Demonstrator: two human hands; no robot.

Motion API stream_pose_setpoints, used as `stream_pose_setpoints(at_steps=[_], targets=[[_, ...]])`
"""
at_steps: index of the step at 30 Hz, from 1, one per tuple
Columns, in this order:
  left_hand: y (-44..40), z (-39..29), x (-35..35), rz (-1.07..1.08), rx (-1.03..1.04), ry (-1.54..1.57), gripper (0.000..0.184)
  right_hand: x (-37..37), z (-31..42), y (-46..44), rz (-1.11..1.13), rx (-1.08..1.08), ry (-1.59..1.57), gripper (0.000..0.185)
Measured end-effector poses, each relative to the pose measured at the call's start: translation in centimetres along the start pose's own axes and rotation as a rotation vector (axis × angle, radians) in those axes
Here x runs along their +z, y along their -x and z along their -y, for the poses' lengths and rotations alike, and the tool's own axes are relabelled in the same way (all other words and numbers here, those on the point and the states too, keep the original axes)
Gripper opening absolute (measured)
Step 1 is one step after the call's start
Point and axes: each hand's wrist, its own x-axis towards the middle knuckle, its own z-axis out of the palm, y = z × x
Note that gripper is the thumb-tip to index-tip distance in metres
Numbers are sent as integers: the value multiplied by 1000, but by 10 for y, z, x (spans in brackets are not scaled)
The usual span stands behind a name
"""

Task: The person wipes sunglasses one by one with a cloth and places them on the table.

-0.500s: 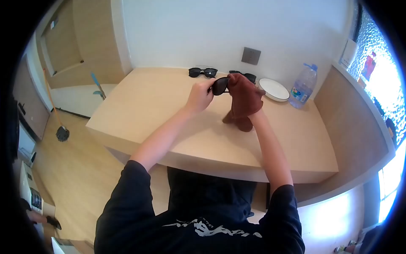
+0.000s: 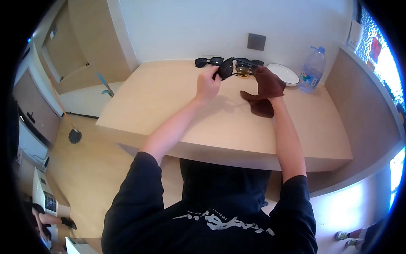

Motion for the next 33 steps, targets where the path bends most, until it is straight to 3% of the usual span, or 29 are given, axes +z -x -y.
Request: stream_pose_setpoints(at_steps=[2,3,5,7,8,10,11,13,14,16,17,19,24,27,28,31,33], targets=[[0,7,7,17,-22,13,12,36,-20,-2,-115,103,200,31],[-2,10,11,-33,-29,62,11,35,-14,-5,-190,248,215,16],[3,14,16,-76,-42,112,11,36,-13,-7,-231,269,296,16],[5,7,11,29,-386,330,15,24,-5,-10,-281,281,387,15],[5,6,10,29,-382,332,15,19,1,-7,-379,259,397,12],[8,6,10,75,-569,448,20,4,29,-2,-571,213,415,10],[8,7,9,80,-571,449,20,6,44,-2,-567,217,416,10],[10,6,10,117,-534,320,22,17,77,3,21,94,800,20],[11,6,10,128,-537,321,22,20,90,10,-368,19,553,12],[10,15,14,93,-477,194,20,38,75,11,-263,-144,170,16],[12,20,18,31,-399,236,20,45,73,7,-270,-140,172,16],[10,18,15,44,-362,252,20,45,82,-3,-620,-192,60,17],[12,11,14,33,-316,189,21,54,70,0,-521,-141,131,15],[3,7,12,-114,-456,527,18,60,68,-4,-442,-82,107,14],[2,12,12,-94,-462,533,18,62,65,4,-347,-36,66,13],[-9,13,-5,139,-636,781,22,64,62,9,-358,-69,107,13],[-11,10,-15,273,-625,925,23,65,59,7,-350,-41,125,11]])
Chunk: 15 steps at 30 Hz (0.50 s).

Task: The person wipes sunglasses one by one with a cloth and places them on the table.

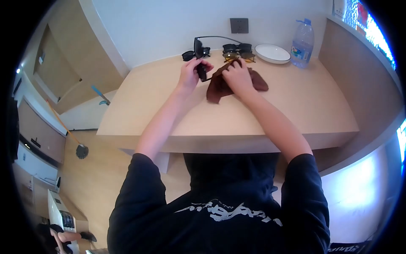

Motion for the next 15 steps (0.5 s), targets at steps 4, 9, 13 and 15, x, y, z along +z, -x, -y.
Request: stream_pose_setpoints(at_steps=[4,9,13,15], targets=[[9,1,3,226,-47,157,26,4,-7,4,-31,-10,-8,10],[8,4,1,167,-16,417,26,-20,19,-2,157,-115,-298,11],[16,-1,5,82,-51,354,27,-28,48,-7,152,54,-594,12],[12,6,-8,140,-150,466,24,-17,39,-9,82,-26,-579,11]])
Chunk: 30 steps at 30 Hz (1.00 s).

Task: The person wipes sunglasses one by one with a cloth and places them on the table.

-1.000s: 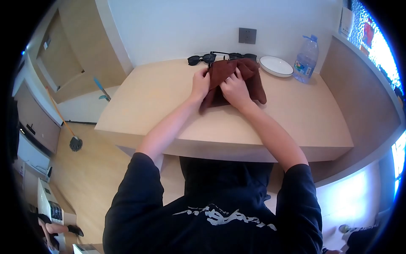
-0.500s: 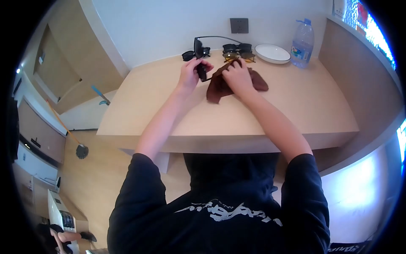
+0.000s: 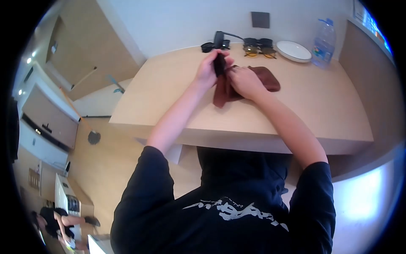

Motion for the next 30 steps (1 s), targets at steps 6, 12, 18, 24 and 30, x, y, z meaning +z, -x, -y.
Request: stream_pose_setpoints(at_steps=[6,12,18,24,30], targets=[[-12,15,-13,15,14,44,24,5,-29,3,81,-92,49,9],[-5,12,5,41,-27,67,25,-5,-36,5,86,-128,169,11],[-7,14,9,35,-14,41,25,-5,-45,11,13,-145,148,10],[-4,11,9,23,-17,-38,25,-12,-48,14,39,-112,187,8],[-7,15,9,6,10,-98,26,-17,-59,17,62,-124,245,12]])
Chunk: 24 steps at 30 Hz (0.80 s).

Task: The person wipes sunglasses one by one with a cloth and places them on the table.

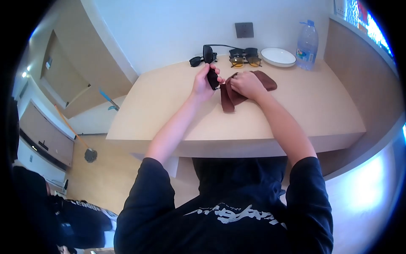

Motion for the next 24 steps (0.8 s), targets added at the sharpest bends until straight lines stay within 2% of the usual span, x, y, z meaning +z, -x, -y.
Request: stream_pose_setpoints(at_steps=[4,6,7,12,17,21,24], targets=[[-1,-6,-2,6,33,-5,26,0,-16,8,-5,-13,11,16],[4,-10,-2,-6,71,-95,26,-4,-22,15,109,337,-41,17],[4,-9,1,-16,88,-118,26,-8,-23,13,174,388,-35,19],[4,-10,-6,-51,12,-165,25,-2,-15,13,150,382,-57,19],[9,-14,-13,-181,10,-98,22,4,2,4,49,100,-22,12],[5,-13,-21,-170,15,-15,22,-3,22,-5,102,82,-41,8],[2,-12,-15,-152,-3,46,22,-4,39,-17,41,38,-62,6]])
